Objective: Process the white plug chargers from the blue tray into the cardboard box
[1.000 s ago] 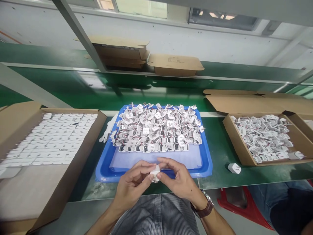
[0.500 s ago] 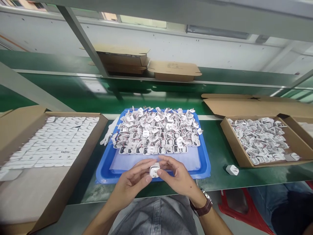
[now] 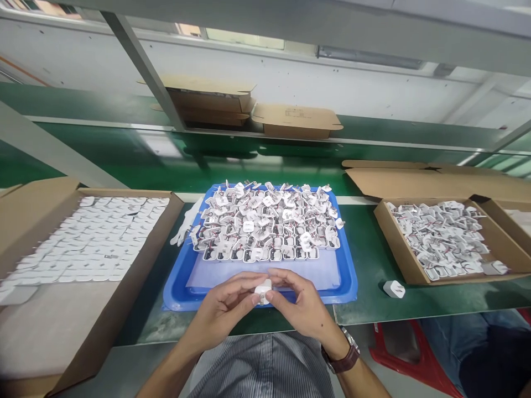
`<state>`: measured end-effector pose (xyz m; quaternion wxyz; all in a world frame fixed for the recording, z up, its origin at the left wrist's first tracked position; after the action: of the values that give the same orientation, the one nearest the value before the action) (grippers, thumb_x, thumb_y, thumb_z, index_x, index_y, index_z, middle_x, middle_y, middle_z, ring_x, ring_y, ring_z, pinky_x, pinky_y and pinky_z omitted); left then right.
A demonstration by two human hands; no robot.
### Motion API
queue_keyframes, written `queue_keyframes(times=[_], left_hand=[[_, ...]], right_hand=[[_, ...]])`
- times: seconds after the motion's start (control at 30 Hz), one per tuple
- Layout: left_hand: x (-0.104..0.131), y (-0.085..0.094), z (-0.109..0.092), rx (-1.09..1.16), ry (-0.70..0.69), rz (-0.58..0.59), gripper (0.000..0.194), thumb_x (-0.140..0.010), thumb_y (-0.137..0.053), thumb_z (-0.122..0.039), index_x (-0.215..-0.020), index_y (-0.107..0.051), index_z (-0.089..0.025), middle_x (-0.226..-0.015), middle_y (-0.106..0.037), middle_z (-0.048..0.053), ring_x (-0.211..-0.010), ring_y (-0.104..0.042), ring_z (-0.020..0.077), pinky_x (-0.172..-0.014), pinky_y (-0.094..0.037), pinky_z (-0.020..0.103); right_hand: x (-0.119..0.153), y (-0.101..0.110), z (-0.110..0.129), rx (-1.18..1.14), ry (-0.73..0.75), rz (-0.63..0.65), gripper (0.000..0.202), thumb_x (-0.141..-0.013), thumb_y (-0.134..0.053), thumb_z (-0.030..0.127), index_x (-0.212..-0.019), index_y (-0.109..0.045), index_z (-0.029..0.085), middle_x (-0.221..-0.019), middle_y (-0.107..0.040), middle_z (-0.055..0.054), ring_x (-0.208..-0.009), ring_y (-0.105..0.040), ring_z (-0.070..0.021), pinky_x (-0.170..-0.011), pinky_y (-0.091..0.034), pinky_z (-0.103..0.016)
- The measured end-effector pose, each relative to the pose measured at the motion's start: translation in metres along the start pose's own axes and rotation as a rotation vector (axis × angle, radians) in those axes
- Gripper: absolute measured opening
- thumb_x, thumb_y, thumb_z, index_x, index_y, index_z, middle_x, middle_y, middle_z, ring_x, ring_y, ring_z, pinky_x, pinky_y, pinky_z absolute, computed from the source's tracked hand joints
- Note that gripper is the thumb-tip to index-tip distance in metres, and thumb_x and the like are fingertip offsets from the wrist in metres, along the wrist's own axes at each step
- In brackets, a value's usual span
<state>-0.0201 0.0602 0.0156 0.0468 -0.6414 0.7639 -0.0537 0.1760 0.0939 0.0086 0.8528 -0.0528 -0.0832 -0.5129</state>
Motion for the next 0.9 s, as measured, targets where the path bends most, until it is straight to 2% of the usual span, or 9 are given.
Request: queue_keyframes(times=[0.2, 0.3, 0.43, 0.67, 0.8, 0.9], left_hand=[[-0.0002, -0.0011, 0.0013, -0.02, -0.046, -0.041, 0.025, -0.096, -0.071, -0.022, -0.118, -0.08, -0.028, -0.118, -0.072, 0.01, -0.1, -0.075, 0.0229, -0.083, -0.064, 0.033], [-0.0005, -0.0023, 0.0018, -0.049, -0.062, -0.063, 0.024, -0.094, -0.071, -0.019, -0.114, -0.081, -0.028, -0.116, -0.073, 0.01, -0.099, -0.075, 0.0218, -0.081, -0.063, 0.03], [-0.0026, -0.0032, 0.0032, -0.039, -0.065, -0.096, 0.024, -0.092, -0.072, -0.015, -0.11, -0.082, -0.027, -0.114, -0.073, 0.008, -0.089, -0.075, 0.0178, -0.074, -0.062, 0.026], [-0.0056, -0.0024, 0.0054, 0.075, -0.064, -0.13, 0.025, -0.092, -0.072, -0.013, -0.11, -0.081, -0.027, -0.115, -0.073, 0.009, -0.1, -0.075, 0.0215, -0.08, -0.063, 0.03], [-0.0049, -0.0035, 0.0054, 0.019, -0.066, -0.144, 0.026, -0.092, -0.07, -0.012, -0.111, -0.081, -0.027, -0.113, -0.073, 0.008, -0.092, -0.074, 0.018, -0.075, -0.063, 0.027], [-0.0043, -0.0041, 0.0051, -0.017, -0.088, -0.143, 0.028, -0.091, -0.069, -0.011, -0.11, -0.081, -0.027, -0.114, -0.072, 0.008, -0.096, -0.075, 0.0195, -0.076, -0.063, 0.027]], right_hand=[[0.0033, -0.003, -0.0004, 0.102, -0.026, -0.028, 0.04, -0.096, -0.071, 0.038, -0.134, -0.068, 0.032, -0.129, -0.075, -0.006, -0.123, -0.069, -0.0268, -0.11, -0.053, -0.051], [0.0023, -0.0041, 0.0005, 0.104, -0.022, -0.025, 0.038, -0.095, -0.071, 0.037, -0.133, -0.068, 0.03, -0.13, -0.075, -0.006, -0.123, -0.068, -0.0267, -0.11, -0.054, -0.05], [0.0004, -0.0039, 0.0023, 0.111, 0.0, -0.063, 0.034, -0.095, -0.07, 0.037, -0.129, -0.071, 0.028, -0.127, -0.076, -0.007, -0.12, -0.07, -0.0253, -0.109, -0.055, -0.048], [0.001, -0.0023, 0.0007, 0.08, -0.011, 0.023, 0.053, -0.094, -0.074, 0.037, -0.145, -0.06, 0.032, -0.144, -0.069, -0.006, -0.132, -0.065, -0.0262, -0.117, -0.051, -0.05], [0.0005, -0.0052, 0.0013, 0.076, 0.012, -0.031, 0.045, -0.095, -0.073, 0.035, -0.138, -0.065, 0.031, -0.137, -0.073, -0.007, -0.126, -0.069, -0.0272, -0.113, -0.055, -0.05], [-0.0012, -0.0055, 0.0021, 0.052, 0.022, -0.041, 0.043, -0.093, -0.076, 0.036, -0.135, -0.067, 0.03, -0.134, -0.075, -0.007, -0.125, -0.07, -0.0275, -0.112, -0.056, -0.05]])
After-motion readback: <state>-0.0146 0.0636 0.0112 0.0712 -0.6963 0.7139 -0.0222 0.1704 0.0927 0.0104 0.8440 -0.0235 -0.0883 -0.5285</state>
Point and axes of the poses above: each hand's wrist, its own x-axis away from the middle knuckle, its own y-axis out of the back of the hand, z = x × y, the point moved 2 cm from there along -x, towards the middle knuckle
